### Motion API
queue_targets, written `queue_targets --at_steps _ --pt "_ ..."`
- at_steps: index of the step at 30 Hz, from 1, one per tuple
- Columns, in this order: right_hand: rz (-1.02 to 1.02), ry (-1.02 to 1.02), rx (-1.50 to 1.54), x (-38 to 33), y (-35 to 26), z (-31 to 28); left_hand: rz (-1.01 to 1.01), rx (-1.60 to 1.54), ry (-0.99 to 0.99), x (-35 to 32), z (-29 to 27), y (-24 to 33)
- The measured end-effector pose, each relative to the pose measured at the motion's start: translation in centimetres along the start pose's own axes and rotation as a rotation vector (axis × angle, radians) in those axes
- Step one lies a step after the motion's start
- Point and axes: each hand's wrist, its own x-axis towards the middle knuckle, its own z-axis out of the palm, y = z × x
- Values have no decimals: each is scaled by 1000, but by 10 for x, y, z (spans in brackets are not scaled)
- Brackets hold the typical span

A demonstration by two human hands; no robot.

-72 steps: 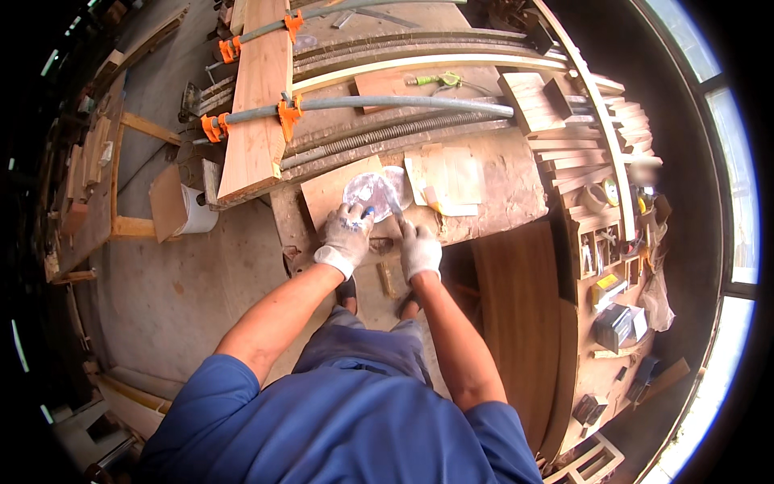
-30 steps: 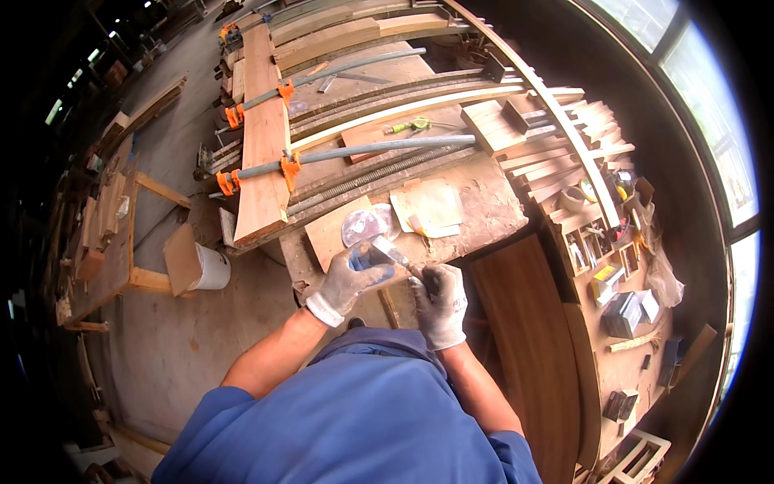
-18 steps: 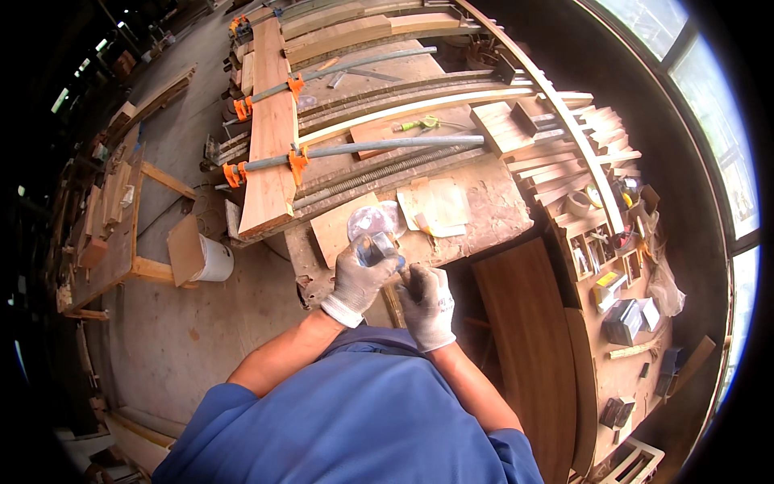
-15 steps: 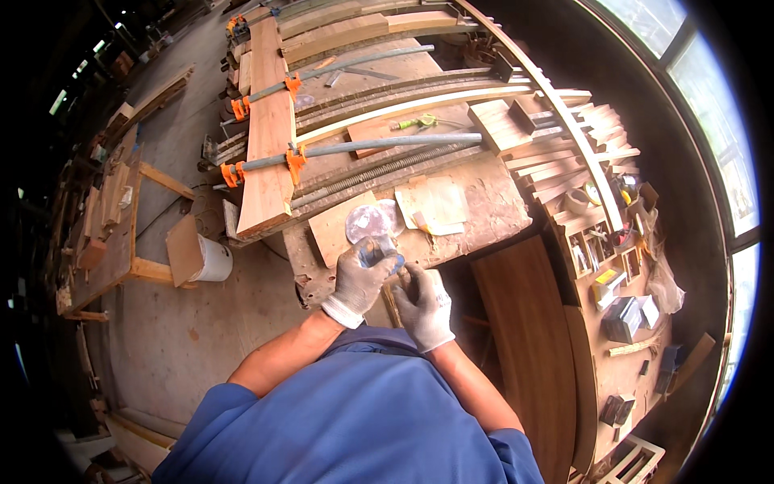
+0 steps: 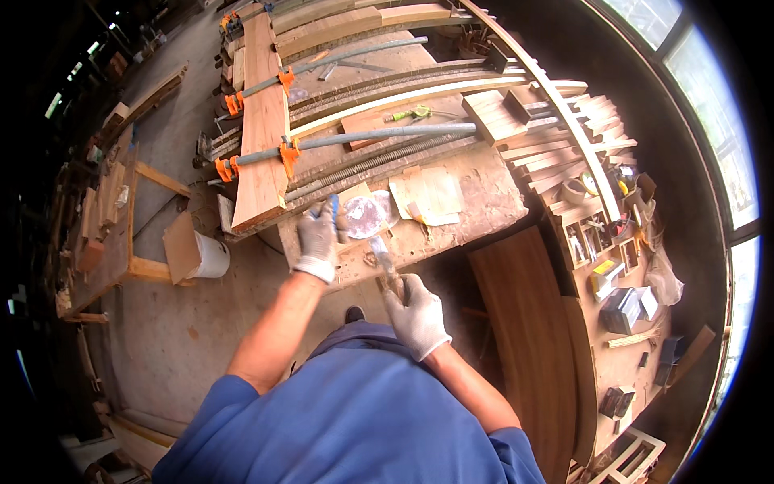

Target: The person walks through a workshop and uses a utility knife to scrape a white substance from a small wooden block. They then move to another table, pick up a small wooden piece, and apply a substance from a container using a brush. Finally, they walk to a third table and pick up two long wooden planks.

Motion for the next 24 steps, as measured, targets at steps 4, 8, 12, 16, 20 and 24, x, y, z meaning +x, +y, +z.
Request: queue_targets --at_steps 4,8,12,16,20,24 --pt "35 9 56 1 -7 -2 153 -60 -239 -8 -10 2" --pt "-85 75 27 2 -2 3 107 182 -489 -59 -3 -8" --pt "-97 65 12 4 0 6 295 387 -453 -67 -1 -8" --pt "-98 31 -8 2 -4 4 243 336 -370 -61 0 -18" --pt "-110 21 -7 1 1 2 408 640 -248 -50 -1 -29" --pt "-41 -25 18 1 4 -7 -148 112 -34 -60 23 5"
